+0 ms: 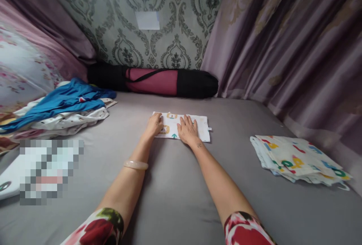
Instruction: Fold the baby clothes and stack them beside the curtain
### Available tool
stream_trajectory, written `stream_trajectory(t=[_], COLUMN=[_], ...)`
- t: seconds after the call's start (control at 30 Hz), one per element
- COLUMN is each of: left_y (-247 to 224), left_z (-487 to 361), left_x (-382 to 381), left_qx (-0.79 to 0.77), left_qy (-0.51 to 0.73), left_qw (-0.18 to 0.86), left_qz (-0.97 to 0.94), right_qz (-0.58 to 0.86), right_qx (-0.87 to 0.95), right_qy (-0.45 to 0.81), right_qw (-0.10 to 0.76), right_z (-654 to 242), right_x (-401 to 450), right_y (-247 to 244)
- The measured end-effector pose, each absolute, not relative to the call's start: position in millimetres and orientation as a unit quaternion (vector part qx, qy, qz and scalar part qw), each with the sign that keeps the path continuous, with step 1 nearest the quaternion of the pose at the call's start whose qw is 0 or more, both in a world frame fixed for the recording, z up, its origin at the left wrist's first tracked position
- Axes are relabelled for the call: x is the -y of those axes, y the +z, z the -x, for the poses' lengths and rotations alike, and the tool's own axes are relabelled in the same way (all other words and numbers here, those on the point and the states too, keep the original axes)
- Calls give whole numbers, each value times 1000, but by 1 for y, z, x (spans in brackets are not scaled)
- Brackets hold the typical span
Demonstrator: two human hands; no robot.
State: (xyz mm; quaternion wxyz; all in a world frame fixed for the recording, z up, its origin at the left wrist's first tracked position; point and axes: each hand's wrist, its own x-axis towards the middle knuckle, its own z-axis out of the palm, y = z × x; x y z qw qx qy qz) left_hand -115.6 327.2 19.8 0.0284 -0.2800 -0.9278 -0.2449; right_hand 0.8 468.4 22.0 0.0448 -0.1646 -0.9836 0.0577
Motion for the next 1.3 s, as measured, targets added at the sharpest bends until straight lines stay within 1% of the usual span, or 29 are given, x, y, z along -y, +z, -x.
stream_trajectory(t=[0.1, 0.17, 0.37, 0.57, 0.93, 1.2, 1.3], left_y=[19, 18, 23, 21, 20, 23, 27], left_z=[119, 120, 120, 121, 119, 112, 104], left_x=[-327, -327, -325, -325, -327, -333, -338], left_qx=[928, 926, 923, 922, 933, 929, 919], left_qy=[-262, -277, -299, -298, -263, -237, -230], left_qw=[17, 7, -12, -7, 13, 37, 46], left_qz=[266, 256, 242, 246, 245, 283, 316], right_qz=[164, 163, 129, 111, 113, 95, 114], right_qx=[985, 985, 988, 987, 986, 985, 983], right_qy=[59, 54, 59, 68, 82, 119, 113], right_qw=[3, -3, 62, 95, 89, 76, 85], right_z=[1, 3, 16, 32, 36, 31, 24], right_x=[-468, -465, -445, -430, -428, -434, -442], right_y=[32, 38, 37, 29, 17, 23, 28])
